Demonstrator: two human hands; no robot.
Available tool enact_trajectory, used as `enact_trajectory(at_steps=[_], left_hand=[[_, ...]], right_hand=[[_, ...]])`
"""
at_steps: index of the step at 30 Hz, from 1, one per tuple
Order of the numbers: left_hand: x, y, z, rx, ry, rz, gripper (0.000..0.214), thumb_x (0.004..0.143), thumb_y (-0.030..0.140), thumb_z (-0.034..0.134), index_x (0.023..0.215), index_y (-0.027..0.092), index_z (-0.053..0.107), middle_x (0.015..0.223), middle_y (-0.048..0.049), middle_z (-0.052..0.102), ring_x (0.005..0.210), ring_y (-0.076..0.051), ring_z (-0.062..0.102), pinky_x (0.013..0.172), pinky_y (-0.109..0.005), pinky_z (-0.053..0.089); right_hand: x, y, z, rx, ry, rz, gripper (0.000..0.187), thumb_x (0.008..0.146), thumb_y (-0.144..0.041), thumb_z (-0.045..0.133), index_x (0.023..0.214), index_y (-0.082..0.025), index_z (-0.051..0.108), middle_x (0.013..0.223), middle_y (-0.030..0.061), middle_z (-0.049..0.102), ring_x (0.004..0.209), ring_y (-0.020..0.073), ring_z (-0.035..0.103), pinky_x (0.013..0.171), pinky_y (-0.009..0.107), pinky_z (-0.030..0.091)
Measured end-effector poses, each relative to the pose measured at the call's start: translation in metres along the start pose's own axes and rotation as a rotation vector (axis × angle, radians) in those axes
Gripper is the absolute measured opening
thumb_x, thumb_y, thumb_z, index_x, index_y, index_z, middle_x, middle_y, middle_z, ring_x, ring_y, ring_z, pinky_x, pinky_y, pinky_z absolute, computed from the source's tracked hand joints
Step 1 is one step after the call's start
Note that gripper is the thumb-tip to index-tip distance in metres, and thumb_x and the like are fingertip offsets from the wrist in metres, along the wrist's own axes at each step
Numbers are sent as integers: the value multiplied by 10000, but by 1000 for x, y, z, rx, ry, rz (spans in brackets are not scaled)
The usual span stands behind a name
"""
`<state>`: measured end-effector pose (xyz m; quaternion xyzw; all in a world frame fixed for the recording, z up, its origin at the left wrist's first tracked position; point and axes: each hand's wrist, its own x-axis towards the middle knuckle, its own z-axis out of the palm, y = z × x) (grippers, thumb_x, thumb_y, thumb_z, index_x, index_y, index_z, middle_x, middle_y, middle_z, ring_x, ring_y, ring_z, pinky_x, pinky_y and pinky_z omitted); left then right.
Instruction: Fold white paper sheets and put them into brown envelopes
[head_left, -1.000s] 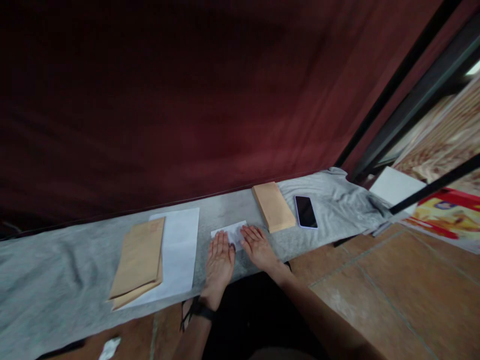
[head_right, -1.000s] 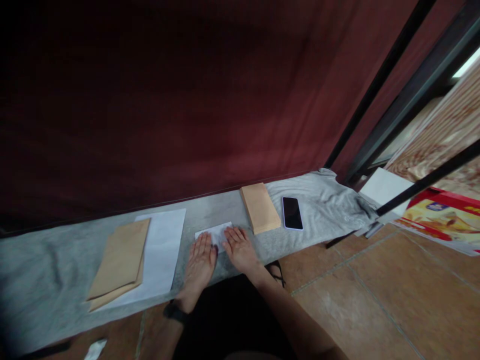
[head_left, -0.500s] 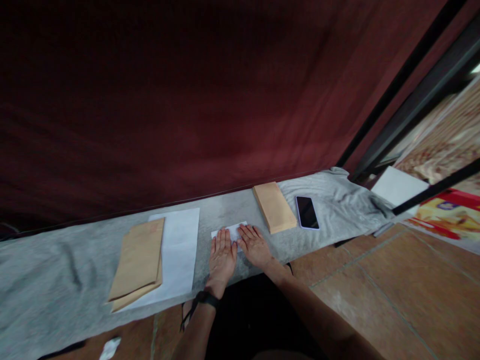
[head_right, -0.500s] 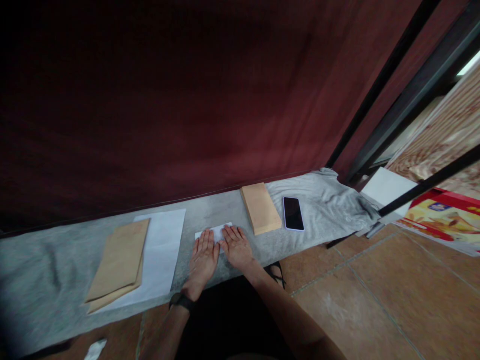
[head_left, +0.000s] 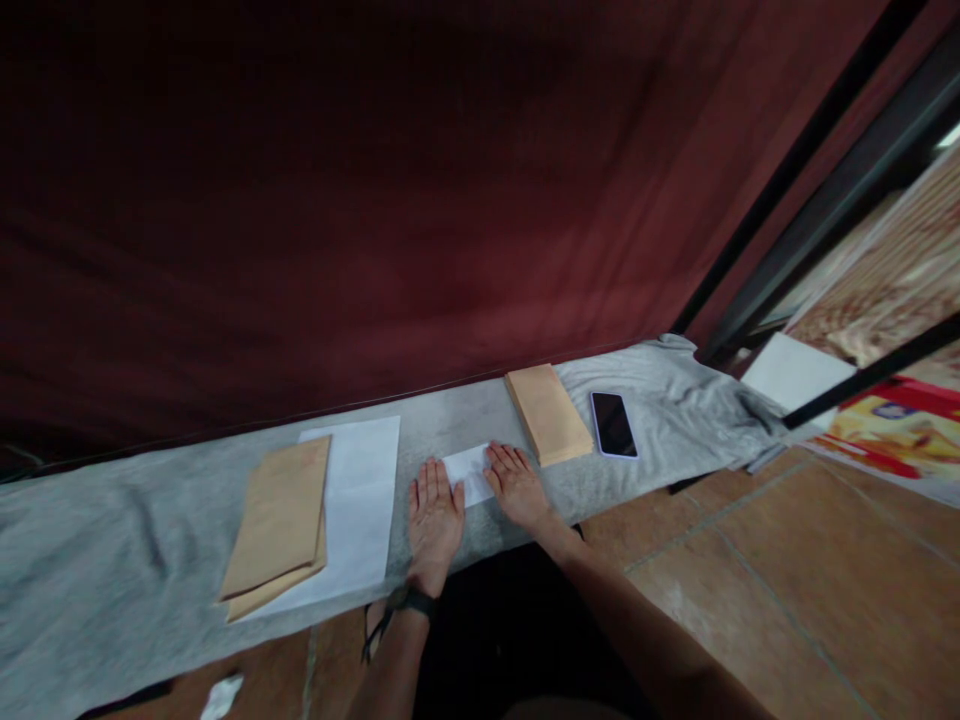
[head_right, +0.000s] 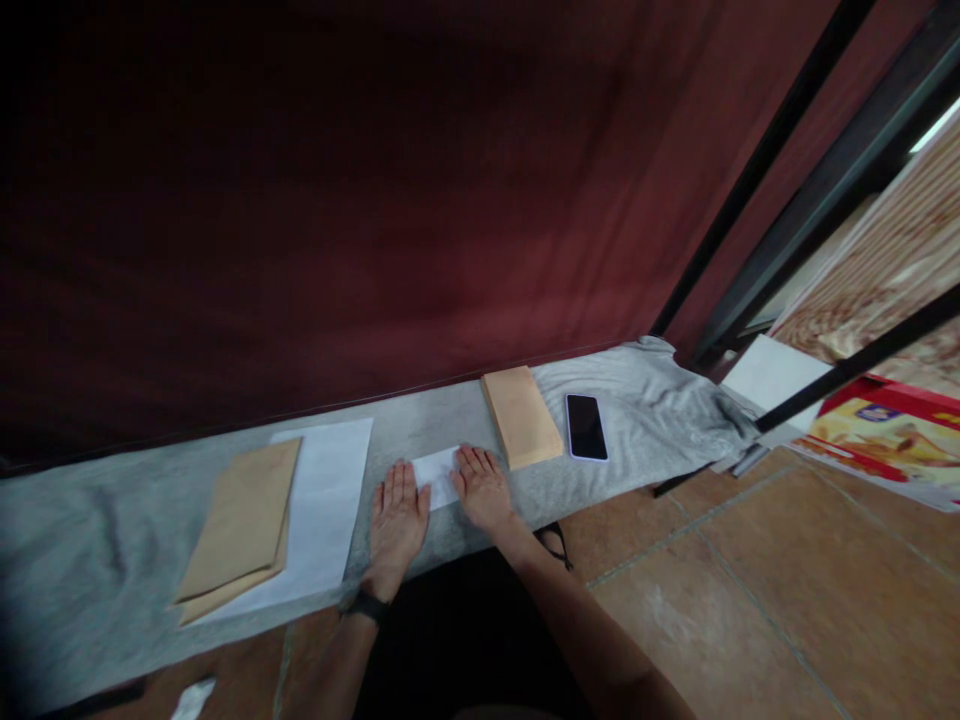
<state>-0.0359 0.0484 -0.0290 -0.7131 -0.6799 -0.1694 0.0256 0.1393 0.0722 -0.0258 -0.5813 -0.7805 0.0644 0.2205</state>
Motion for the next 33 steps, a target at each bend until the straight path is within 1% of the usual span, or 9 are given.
enact_trajectory(at_steps=[5, 12, 16, 20, 22, 24, 28, 30, 33], left_hand=[[-1, 0, -3, -9, 27, 15, 627, 999, 379, 272, 1497, 11, 369, 1554, -228, 395, 1481, -304, 323, 1208, -518, 255], [-3, -5, -7, -74, 72, 41, 610, 1004, 376, 288, 1476, 8, 403, 1512, -246, 455, 1437, -324, 401, 1187, -517, 315], [-3, -6, -9, -176, 110, 10, 608, 1007, 386, 311, 1501, 36, 363, 1545, -238, 411, 1448, -320, 384, 1170, -521, 355], [-3, -9, -12, -341, 179, -62, 617, 1018, 401, 313, 1561, 115, 248, 1618, -181, 306, 1501, -286, 281, 1194, -511, 336], [-4, -12, -13, -412, 222, -114, 619, 1026, 396, 297, 1577, 133, 196, 1637, -166, 265, 1512, -265, 252, 1219, -496, 300], [-6, -16, -13, -451, 266, -160, 619, 1031, 390, 279, 1583, 135, 165, 1640, -166, 257, 1514, -251, 249, 1230, -485, 282], [-10, -24, -8, -456, 351, -211, 597, 1036, 367, 236, 1584, 146, 152, 1625, -165, 297, 1502, -230, 284, 1220, -461, 313], [-11, -26, -5, -452, 378, -223, 587, 1036, 355, 225, 1585, 161, 149, 1621, -159, 308, 1494, -219, 304, 1211, -446, 334], [-11, -26, -6, -455, 403, -231, 582, 1035, 350, 228, 1583, 167, 156, 1609, -160, 332, 1481, -216, 331, 1202, -442, 354]], right_hand=[[15, 2, 0, 19, -16, -5, 439, 999, -231, 459, 1427, -165, 531, 1471, 103, 542, 1385, 244, 452, 1150, 443, 344], [42, -1, -8, 12, -128, -35, 464, 929, -143, 547, 1389, -201, 565, 1399, 112, 586, 1303, 222, 509, 1153, 398, 328], [51, 0, -12, 30, -134, -13, 360, 893, -106, 581, 1229, -191, 678, 1227, 126, 654, 1181, 233, 580, 1091, 372, 391], [55, -1, -20, 65, -126, 1, 294, 908, -58, 531, 1053, -209, 737, 1082, 80, 675, 1005, 192, 655, 954, 297, 477], [57, -3, -29, 106, -97, -1, 300, 939, -71, 497, 1062, -218, 729, 1073, 61, 668, 961, 167, 666, 908, 262, 494], [58, -7, -39, 194, -6, -9, 303, 972, -105, 463, 1095, -223, 714, 1072, 56, 660, 970, 167, 662, 895, 257, 502], [54, -12, -53, 333, 195, -58, 302, 1003, -171, 434, 1151, -235, 691, 1063, 63, 664, 1047, 209, 633, 936, 324, 504], [46, -11, -53, 330, 207, -87, 294, 996, -169, 449, 1148, -240, 690, 1060, 64, 673, 1061, 224, 625, 958, 354, 499], [25, -7, -43, 307, 159, -118, 278, 962, -126, 482, 1100, -239, 696, 1065, 67, 681, 1058, 232, 627, 967, 376, 499]])
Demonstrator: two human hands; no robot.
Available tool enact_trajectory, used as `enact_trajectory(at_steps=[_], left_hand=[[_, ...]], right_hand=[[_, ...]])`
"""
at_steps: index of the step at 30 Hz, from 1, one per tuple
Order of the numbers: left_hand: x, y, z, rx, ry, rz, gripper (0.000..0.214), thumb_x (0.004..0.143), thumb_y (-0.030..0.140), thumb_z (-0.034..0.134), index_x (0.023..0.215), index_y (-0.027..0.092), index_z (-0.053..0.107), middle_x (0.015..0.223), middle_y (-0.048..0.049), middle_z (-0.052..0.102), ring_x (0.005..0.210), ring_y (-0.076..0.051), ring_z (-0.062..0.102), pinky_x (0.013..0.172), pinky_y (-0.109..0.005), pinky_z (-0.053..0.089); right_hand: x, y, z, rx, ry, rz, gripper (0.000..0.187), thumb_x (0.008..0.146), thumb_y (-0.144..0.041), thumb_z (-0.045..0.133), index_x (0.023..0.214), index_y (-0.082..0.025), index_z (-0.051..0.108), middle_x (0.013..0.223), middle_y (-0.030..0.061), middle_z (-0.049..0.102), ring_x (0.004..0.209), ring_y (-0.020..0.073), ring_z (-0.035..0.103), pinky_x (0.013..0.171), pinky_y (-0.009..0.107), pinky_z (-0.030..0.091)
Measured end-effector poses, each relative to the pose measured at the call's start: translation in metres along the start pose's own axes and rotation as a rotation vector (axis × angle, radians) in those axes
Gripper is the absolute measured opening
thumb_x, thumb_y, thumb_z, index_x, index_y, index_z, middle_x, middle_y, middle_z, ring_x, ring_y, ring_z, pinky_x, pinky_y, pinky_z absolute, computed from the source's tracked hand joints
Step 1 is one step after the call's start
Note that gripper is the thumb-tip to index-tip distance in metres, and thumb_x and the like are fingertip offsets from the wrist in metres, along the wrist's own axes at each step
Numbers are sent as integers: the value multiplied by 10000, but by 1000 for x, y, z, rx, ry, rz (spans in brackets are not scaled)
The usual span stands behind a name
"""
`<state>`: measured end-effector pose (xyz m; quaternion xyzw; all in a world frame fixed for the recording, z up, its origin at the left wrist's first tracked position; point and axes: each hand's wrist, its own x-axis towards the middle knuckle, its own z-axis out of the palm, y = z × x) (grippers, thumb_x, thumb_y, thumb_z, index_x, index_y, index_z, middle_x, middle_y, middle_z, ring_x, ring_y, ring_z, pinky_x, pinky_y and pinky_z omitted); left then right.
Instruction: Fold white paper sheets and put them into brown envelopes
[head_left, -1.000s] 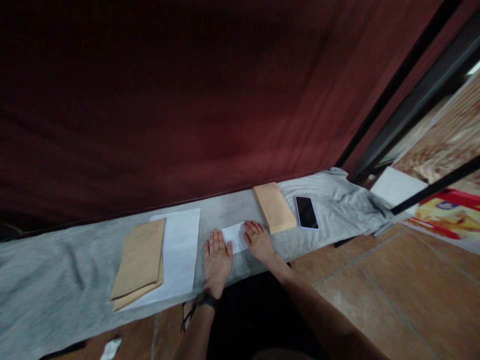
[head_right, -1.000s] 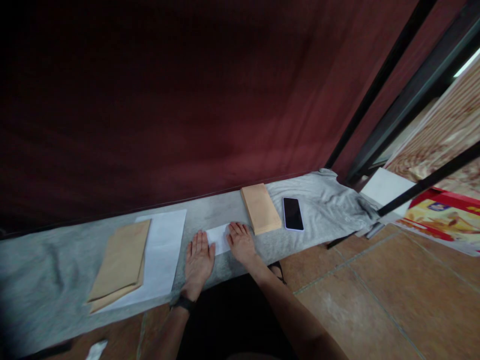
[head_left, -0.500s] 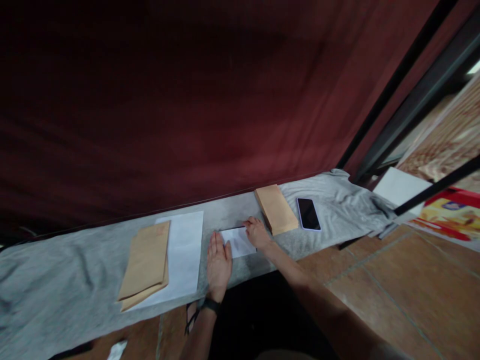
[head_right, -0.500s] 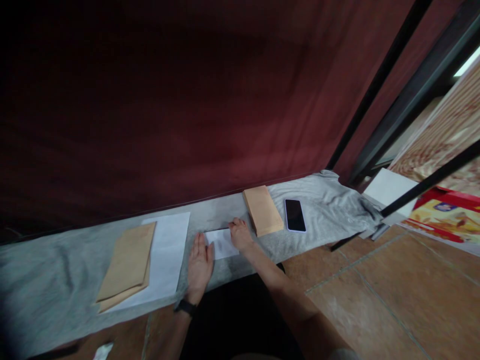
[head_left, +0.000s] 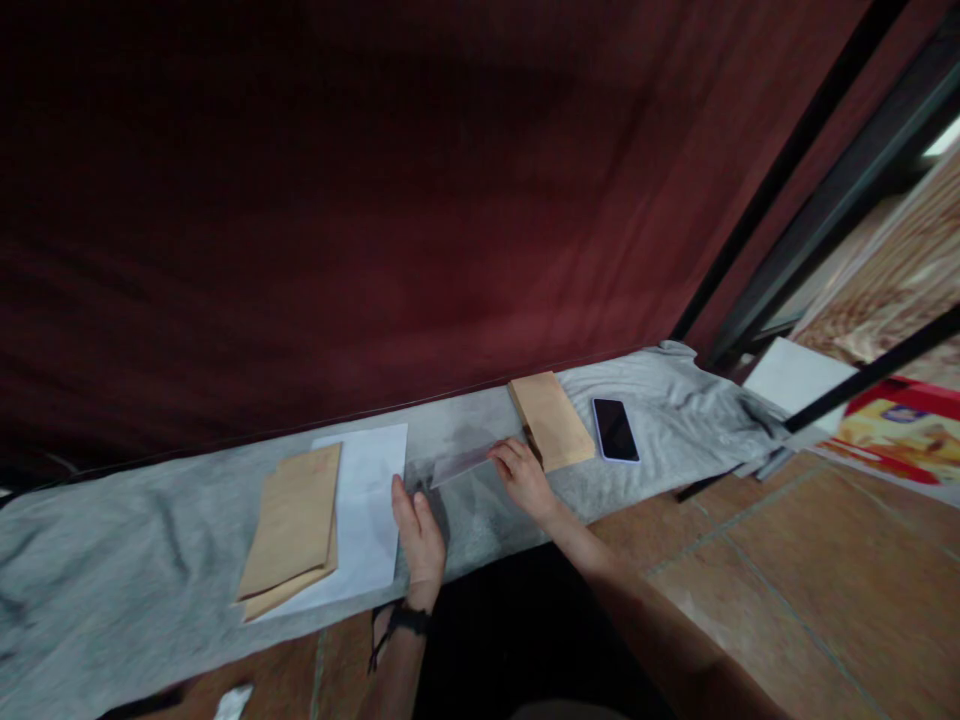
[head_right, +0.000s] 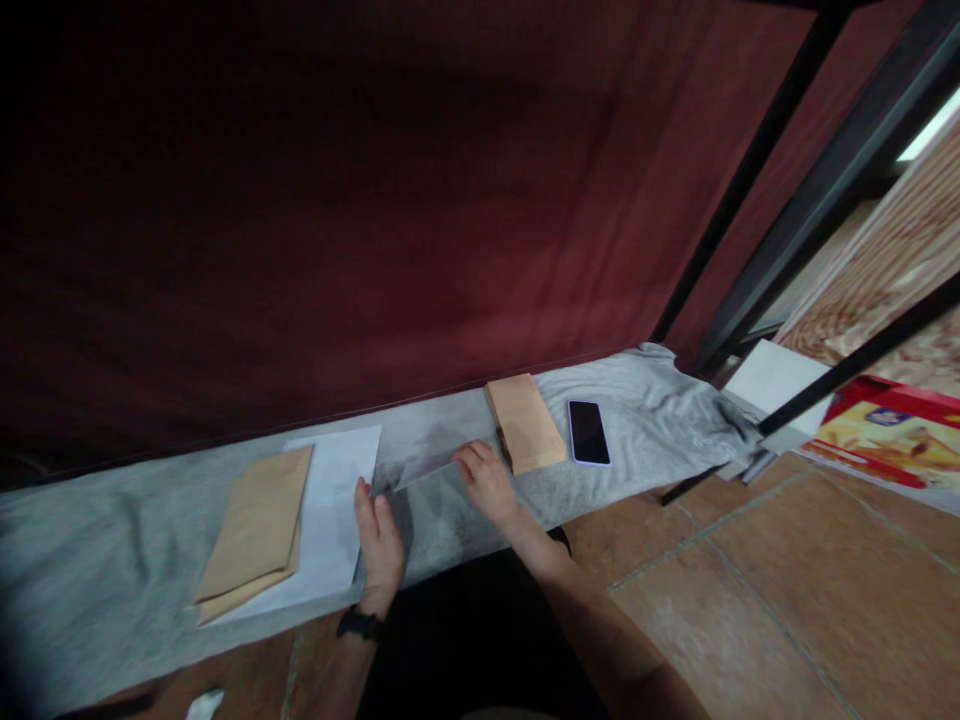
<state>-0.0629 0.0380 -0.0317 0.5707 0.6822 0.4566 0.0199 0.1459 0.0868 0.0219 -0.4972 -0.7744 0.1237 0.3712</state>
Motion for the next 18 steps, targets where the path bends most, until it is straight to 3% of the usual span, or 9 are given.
enact_trajectory(at_steps=[3, 7, 13, 18], left_hand=[[2, 6, -3, 7, -50, 59, 550, 1033, 348, 231, 1553, 172, 269, 1574, -148, 393, 1467, -223, 357, 1198, -463, 359], [2, 17, -7, 57, -243, 276, 489, 1025, 345, 296, 1456, 175, 452, 1539, -122, 457, 1470, -240, 350, 1198, -496, 348], [-6, 32, -12, 159, -606, 605, 500, 1013, 362, 379, 1470, 170, 451, 1545, -87, 466, 1473, -213, 349, 1196, -430, 362], [-10, 36, -11, 243, -676, 668, 501, 1006, 396, 400, 1443, 168, 489, 1521, -96, 494, 1422, -215, 436, 1188, -424, 369]], right_hand=[[-28, 7, 7, 22, -50, 5, 305, 910, -53, 493, 1048, -240, 691, 1058, 58, 687, 1096, 229, 616, 971, 382, 500], [-53, 12, 13, 68, -65, 32, 360, 833, 26, 488, 1004, -222, 686, 1064, 53, 698, 1090, 205, 621, 1005, 372, 486], [-60, 13, 12, 26, -93, 32, 417, 782, 41, 483, 1018, -231, 693, 1106, 50, 709, 1148, 206, 607, 1088, 420, 436], [-62, 8, 10, -6, -89, 30, 402, 795, -6, 511, 1073, -223, 704, 1155, 58, 711, 1182, 205, 602, 1143, 432, 395]])
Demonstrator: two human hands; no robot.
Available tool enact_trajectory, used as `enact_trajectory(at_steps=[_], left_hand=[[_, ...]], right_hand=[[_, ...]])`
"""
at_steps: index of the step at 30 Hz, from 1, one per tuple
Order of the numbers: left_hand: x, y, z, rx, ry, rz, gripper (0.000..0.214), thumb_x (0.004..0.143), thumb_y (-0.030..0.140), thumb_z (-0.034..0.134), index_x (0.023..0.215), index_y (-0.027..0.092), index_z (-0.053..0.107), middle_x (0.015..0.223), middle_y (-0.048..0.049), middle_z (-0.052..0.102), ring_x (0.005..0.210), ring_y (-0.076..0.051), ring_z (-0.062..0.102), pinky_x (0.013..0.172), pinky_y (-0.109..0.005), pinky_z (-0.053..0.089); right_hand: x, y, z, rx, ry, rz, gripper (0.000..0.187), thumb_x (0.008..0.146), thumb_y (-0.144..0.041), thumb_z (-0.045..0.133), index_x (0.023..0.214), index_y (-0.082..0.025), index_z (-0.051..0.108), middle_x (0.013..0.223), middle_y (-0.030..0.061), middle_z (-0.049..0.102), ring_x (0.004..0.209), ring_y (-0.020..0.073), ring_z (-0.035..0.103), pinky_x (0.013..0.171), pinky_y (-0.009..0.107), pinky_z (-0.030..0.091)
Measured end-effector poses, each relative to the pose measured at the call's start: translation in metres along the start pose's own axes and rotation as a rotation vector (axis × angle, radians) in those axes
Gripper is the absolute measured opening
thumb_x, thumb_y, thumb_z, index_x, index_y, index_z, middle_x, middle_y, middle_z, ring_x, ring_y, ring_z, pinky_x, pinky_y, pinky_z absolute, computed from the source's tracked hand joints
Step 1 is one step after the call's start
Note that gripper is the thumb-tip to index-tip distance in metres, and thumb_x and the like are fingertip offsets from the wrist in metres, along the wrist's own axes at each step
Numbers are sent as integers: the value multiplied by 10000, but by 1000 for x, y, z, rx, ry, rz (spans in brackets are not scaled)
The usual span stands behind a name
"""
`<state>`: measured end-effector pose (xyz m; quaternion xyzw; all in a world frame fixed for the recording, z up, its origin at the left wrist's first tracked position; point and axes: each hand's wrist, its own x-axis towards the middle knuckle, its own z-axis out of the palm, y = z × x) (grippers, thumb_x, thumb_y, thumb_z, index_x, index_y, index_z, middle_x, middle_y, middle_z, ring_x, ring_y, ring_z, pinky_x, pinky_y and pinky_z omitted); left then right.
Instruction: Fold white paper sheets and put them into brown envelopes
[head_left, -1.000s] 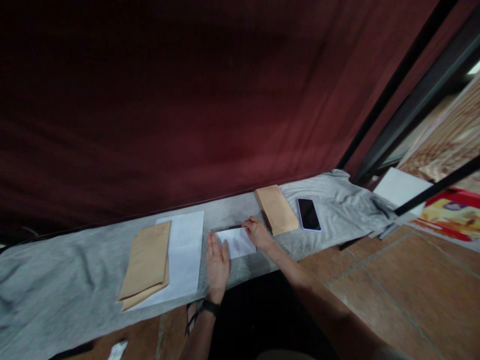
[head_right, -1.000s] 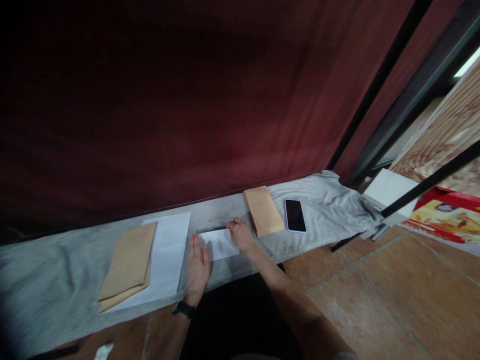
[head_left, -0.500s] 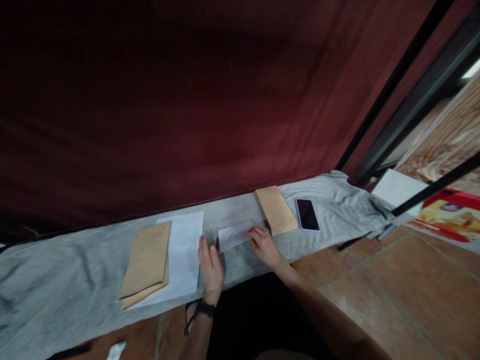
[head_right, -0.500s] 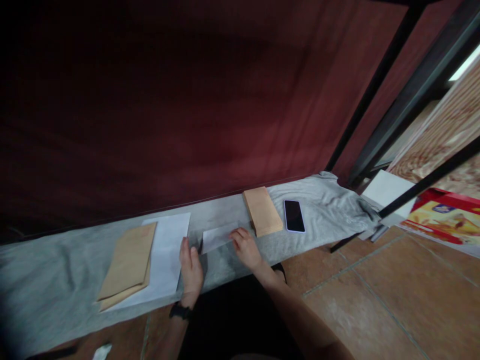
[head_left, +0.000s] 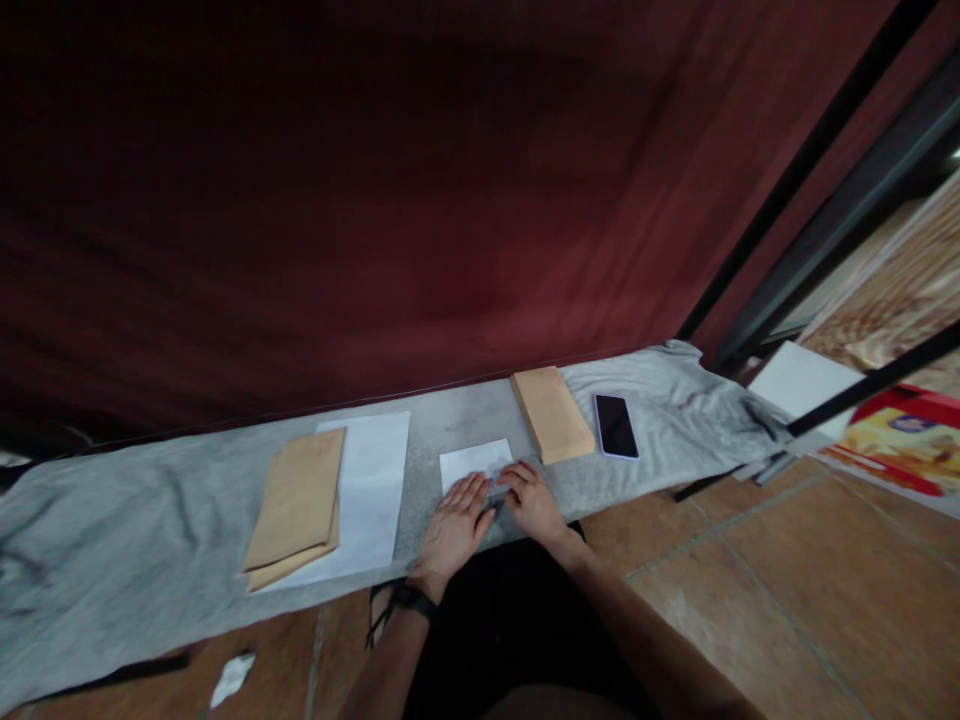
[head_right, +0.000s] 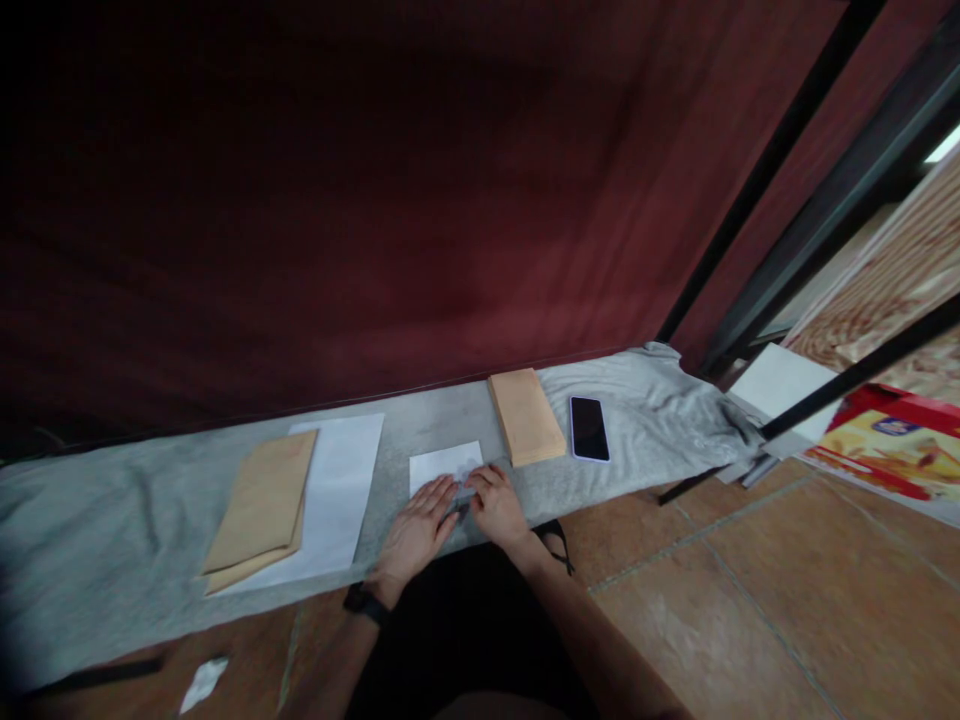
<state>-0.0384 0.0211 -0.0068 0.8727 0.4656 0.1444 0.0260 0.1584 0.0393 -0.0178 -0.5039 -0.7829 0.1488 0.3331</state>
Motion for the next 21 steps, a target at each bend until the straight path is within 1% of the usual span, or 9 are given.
enact_trajectory(at_steps=[3, 5, 9, 14, 18, 21], left_hand=[[0, 0, 2, 22, 0, 6, 499, 996, 368, 420, 1437, 148, 496, 1506, -111, 508, 1413, -218, 450, 1189, -421, 366], [0, 0, 3, 39, -4, 9, 503, 984, 336, 436, 1435, 122, 495, 1497, -128, 516, 1410, -222, 453, 1187, -420, 372], [0, 1, 3, 63, -11, 21, 491, 972, 295, 436, 1408, 84, 521, 1488, -147, 521, 1422, -226, 435, 1189, -417, 374], [0, 3, 1, 70, -7, 30, 493, 978, 304, 425, 1415, 94, 515, 1509, -132, 496, 1426, -216, 429, 1197, -409, 367], [-2, 3, 2, 68, -7, 26, 501, 985, 315, 425, 1437, 110, 491, 1517, -119, 485, 1429, -213, 424, 1199, -415, 366], [-6, 4, 4, 88, 1, 6, 498, 995, 323, 415, 1435, 104, 493, 1522, -127, 473, 1429, -223, 423, 1192, -424, 376]], right_hand=[[-2, -9, 3, -34, -12, -43, 351, 904, -100, 494, 1173, -208, 691, 1220, 65, 702, 1215, 193, 593, 1180, 432, 356], [-4, -15, 6, -50, -42, -76, 360, 967, -158, 458, 1269, -191, 652, 1292, 75, 676, 1252, 187, 574, 1182, 426, 357], [-10, -24, 14, -110, -75, -95, 409, 1016, -217, 429, 1399, -154, 558, 1397, 106, 609, 1311, 200, 538, 1174, 438, 372], [-18, -23, 15, -195, -65, -85, 424, 1044, -264, 400, 1427, -142, 535, 1441, 106, 569, 1348, 209, 511, 1186, 424, 346], [-22, -21, 14, -263, -46, -57, 420, 1040, -279, 421, 1413, -136, 552, 1437, 112, 571, 1345, 223, 518, 1178, 424, 348], [-24, -21, 13, -293, -42, -59, 421, 1032, -272, 442, 1419, -142, 544, 1451, 108, 556, 1350, 228, 513, 1177, 431, 344]])
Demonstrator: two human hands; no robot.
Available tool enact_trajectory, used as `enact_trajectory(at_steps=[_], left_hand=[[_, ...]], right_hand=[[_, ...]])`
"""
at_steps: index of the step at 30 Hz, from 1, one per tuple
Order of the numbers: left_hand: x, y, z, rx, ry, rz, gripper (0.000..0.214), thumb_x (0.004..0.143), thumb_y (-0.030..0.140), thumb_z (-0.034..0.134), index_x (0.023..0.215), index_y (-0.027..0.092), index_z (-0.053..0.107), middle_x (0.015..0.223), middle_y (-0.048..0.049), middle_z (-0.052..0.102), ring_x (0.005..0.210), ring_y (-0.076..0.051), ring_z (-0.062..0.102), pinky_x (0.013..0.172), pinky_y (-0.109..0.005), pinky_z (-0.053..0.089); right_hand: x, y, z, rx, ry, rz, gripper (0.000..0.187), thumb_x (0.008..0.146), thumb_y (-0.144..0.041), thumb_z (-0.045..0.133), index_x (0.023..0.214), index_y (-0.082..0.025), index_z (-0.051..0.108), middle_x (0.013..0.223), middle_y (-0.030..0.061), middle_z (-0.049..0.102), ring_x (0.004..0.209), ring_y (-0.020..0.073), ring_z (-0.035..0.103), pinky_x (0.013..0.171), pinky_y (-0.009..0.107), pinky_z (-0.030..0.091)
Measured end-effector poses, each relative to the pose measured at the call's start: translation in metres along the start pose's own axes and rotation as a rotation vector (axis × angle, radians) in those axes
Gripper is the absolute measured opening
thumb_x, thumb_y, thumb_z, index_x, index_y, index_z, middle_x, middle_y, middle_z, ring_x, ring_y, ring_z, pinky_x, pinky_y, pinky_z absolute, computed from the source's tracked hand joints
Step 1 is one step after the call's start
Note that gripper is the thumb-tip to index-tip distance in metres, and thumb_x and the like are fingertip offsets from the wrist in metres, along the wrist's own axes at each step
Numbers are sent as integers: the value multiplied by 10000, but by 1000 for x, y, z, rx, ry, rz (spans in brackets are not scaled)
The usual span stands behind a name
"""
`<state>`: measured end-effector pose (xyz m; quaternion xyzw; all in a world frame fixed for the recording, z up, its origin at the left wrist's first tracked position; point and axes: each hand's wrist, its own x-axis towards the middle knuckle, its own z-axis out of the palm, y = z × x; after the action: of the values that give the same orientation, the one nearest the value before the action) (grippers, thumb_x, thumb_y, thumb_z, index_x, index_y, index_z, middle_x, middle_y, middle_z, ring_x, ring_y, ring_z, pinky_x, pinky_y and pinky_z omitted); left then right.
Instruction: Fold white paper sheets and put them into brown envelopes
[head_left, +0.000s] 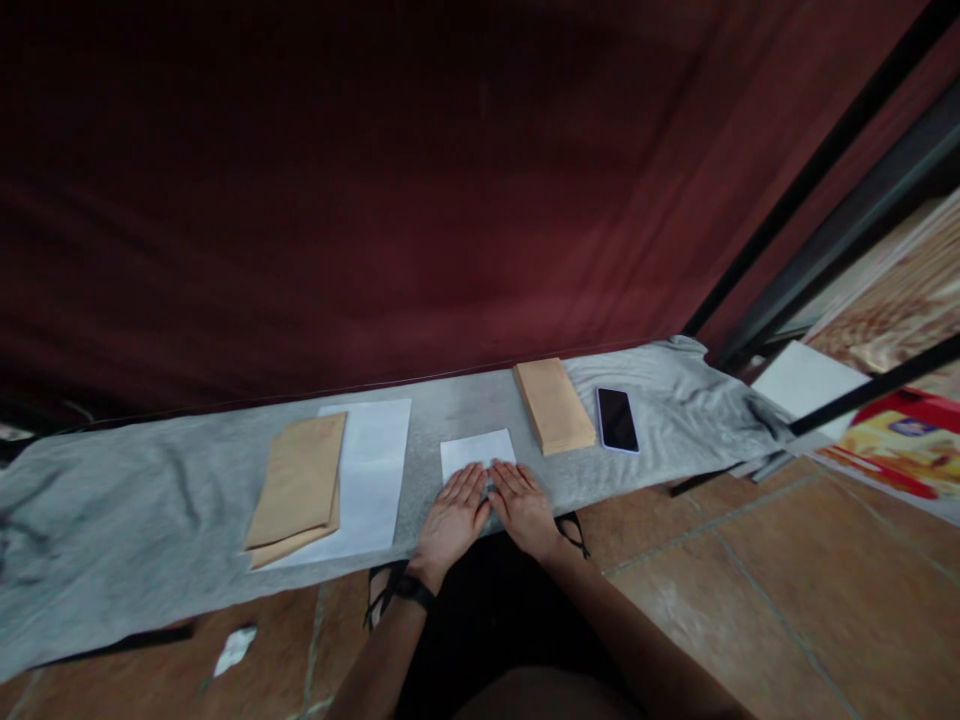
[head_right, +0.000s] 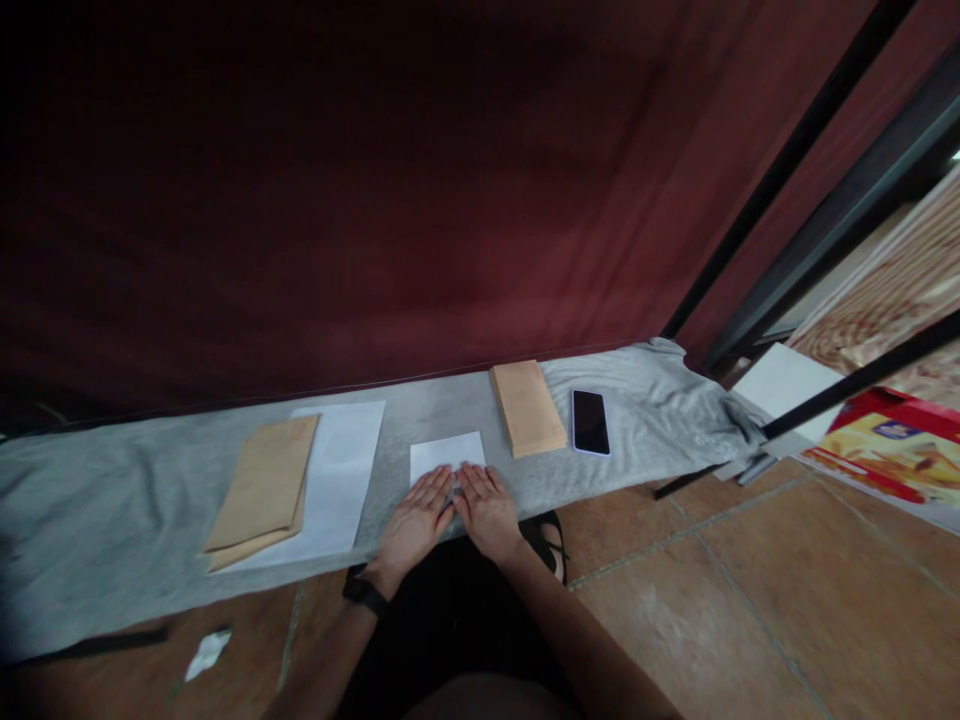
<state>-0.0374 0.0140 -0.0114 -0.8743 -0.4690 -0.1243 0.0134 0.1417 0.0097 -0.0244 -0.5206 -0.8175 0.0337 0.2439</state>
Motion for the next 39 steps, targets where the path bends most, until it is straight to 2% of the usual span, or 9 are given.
enact_trajectory(at_steps=[12, 21, 30, 39], left_hand=[[-24, 3, 15, 31, 147, -142, 565, 991, 385, 436, 1481, 103, 439, 1509, -156, 477, 1436, -262, 404, 1177, -455, 389], [-37, 3, 20, 62, 247, -236, 571, 992, 399, 451, 1471, 89, 449, 1506, -192, 473, 1418, -306, 431, 1145, -486, 410], [-42, 2, 25, 111, 275, -266, 570, 1002, 384, 437, 1469, 58, 440, 1481, -220, 498, 1405, -326, 448, 1135, -517, 410], [-41, 4, 20, 38, 248, -293, 591, 1006, 386, 402, 1517, 91, 372, 1513, -207, 460, 1426, -326, 415, 1154, -548, 386]], right_hand=[[-15, 10, -6, -81, 32, 26, 478, 1033, -288, 445, 1487, -139, 452, 1505, 109, 490, 1383, 246, 473, 1196, 466, 297], [-22, 19, -8, -92, 64, 49, 479, 1036, -279, 421, 1496, -148, 445, 1490, 108, 513, 1382, 246, 474, 1196, 465, 298], [-18, 22, -12, -43, 57, 86, 443, 1039, -268, 406, 1454, -147, 502, 1458, 113, 552, 1375, 233, 482, 1187, 459, 330], [5, 3, -8, 26, -39, -75, 437, 1033, -304, 450, 1452, -196, 510, 1495, 78, 514, 1395, 212, 457, 1207, 444, 304]])
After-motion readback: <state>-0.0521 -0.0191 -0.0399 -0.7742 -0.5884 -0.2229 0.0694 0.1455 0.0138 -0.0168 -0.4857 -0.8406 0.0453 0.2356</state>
